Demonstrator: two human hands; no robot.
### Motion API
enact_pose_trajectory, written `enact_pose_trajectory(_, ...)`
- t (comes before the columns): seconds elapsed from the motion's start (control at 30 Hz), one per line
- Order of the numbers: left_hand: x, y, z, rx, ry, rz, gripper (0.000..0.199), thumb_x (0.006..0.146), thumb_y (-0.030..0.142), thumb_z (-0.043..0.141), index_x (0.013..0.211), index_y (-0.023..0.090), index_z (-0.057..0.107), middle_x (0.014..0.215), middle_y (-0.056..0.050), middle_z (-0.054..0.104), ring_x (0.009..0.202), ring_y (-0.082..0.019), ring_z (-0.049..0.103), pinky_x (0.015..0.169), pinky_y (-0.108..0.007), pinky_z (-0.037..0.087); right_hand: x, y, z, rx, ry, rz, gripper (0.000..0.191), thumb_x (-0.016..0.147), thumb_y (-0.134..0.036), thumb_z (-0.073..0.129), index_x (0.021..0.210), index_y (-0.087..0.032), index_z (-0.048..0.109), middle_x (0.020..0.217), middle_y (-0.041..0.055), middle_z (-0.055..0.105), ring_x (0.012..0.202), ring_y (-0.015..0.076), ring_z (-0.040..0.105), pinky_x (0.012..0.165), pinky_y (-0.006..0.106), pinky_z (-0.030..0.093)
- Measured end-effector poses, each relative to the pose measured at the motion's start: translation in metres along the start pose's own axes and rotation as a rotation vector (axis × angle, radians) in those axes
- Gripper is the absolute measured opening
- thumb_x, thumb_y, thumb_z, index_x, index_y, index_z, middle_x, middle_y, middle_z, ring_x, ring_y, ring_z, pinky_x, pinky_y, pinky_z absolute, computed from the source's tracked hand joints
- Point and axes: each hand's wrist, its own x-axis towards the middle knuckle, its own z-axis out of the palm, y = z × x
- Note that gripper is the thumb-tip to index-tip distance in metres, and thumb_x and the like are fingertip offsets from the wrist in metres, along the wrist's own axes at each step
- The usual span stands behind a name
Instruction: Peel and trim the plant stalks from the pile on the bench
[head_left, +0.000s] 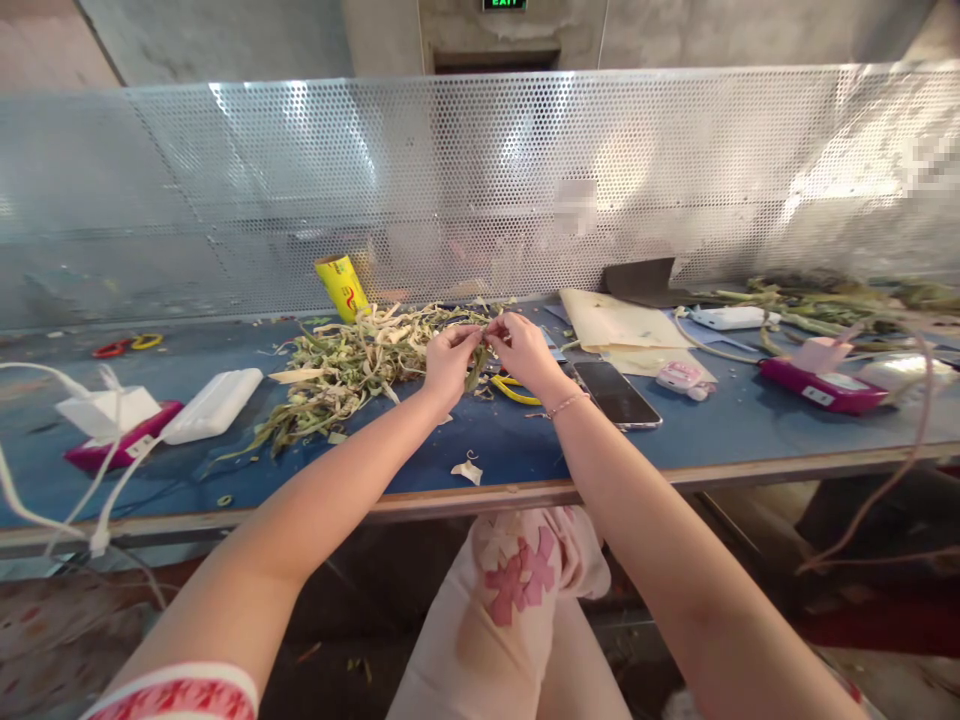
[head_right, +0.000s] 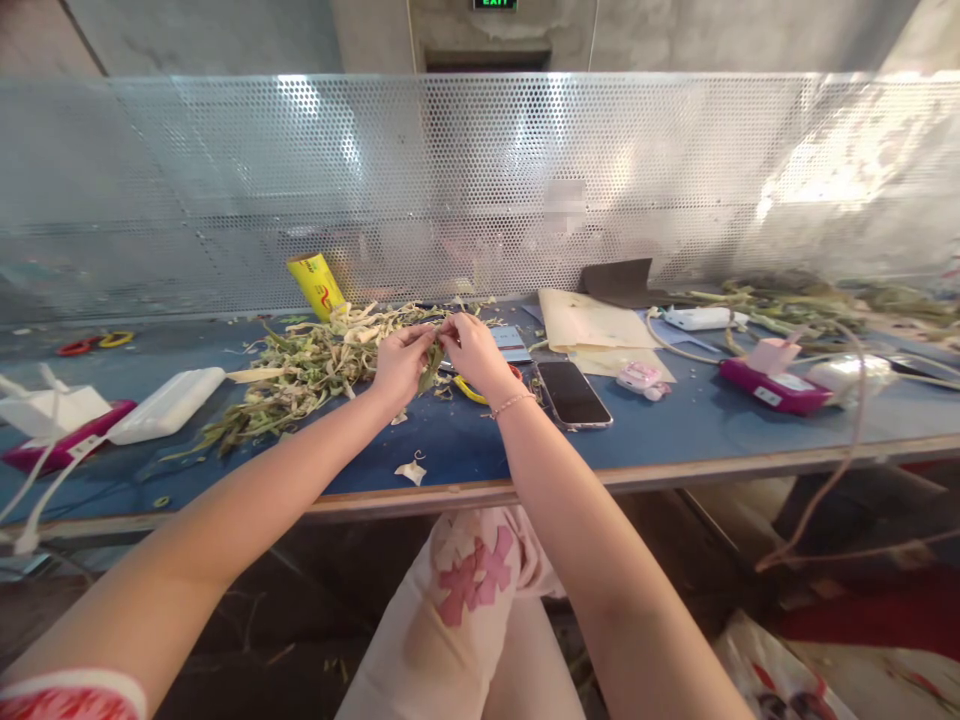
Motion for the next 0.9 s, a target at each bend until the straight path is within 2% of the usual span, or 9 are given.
enact_pose_trajectory(0.37, 0.0005, -0.0034, 0.0019, -0.048, 0.011, -0.023, 0.014, 0.057, 0.018, 0.065, 0.07, 0.015, 0.063, 0.064, -0.001, 0.061, 0.056, -0.007, 0.052, 0.052, -0.019, 0.038, 0.001, 0.002, 0.0011, -0.047, -0.004, -0.052, 0.004, 0.071, -0.015, 0.048, 0.072, -0.018, 0.05, 0.077, 0.0062, 0.058, 0.074, 0.0167, 0.053, 0.072, 0.033, 0.044)
enact_pose_trajectory(0.53, -0.0014, -0.0001, 0.0031, -0.07, 0.013, -0.022, 0.013, 0.056, 0.015, 0.064, 0.068, 0.014, 0.062, 0.062, 0.0, 0.061, 0.056, -0.007, 0.053, 0.054, -0.02, 0.039, 0.0006, 0.0033, 0.0016, 0.001, 0.03, 0.004, 0.004, 0.071, -0.018, 0.049, 0.074, -0.018, 0.051, 0.078, 0.0058, 0.059, 0.072, 0.0152, 0.053, 0.07, 0.031, 0.044)
enact_pose_trajectory(0.7, 0.0001, -0.0007, 0.0008, 0.003, 0.004, -0.009, 0.013, 0.058, 0.017, 0.062, 0.072, 0.015, 0.063, 0.063, 0.0, 0.061, 0.053, -0.007, 0.051, 0.049, -0.02, 0.037, 0.0013, 0.0018, -0.0006, 0.09, 0.01, 0.081, 0.009, 0.073, -0.021, 0.047, 0.069, -0.017, 0.054, 0.073, 0.0034, 0.06, 0.071, 0.0138, 0.054, 0.069, 0.029, 0.044)
enact_pose_trajectory(0.9, 0.0015, 0.0008, -0.0007, 0.021, 0.023, 0.001, 0.013, 0.058, 0.017, 0.062, 0.071, 0.015, 0.063, 0.063, 0.0, 0.061, 0.049, -0.006, 0.047, 0.049, -0.02, 0.036, 0.0016, 0.0025, -0.0013, 0.186, -0.022, 0.141, 0.013, 0.07, -0.02, 0.049, 0.074, -0.016, 0.061, 0.074, 0.0032, 0.063, 0.067, 0.0133, 0.057, 0.066, 0.028, 0.046)
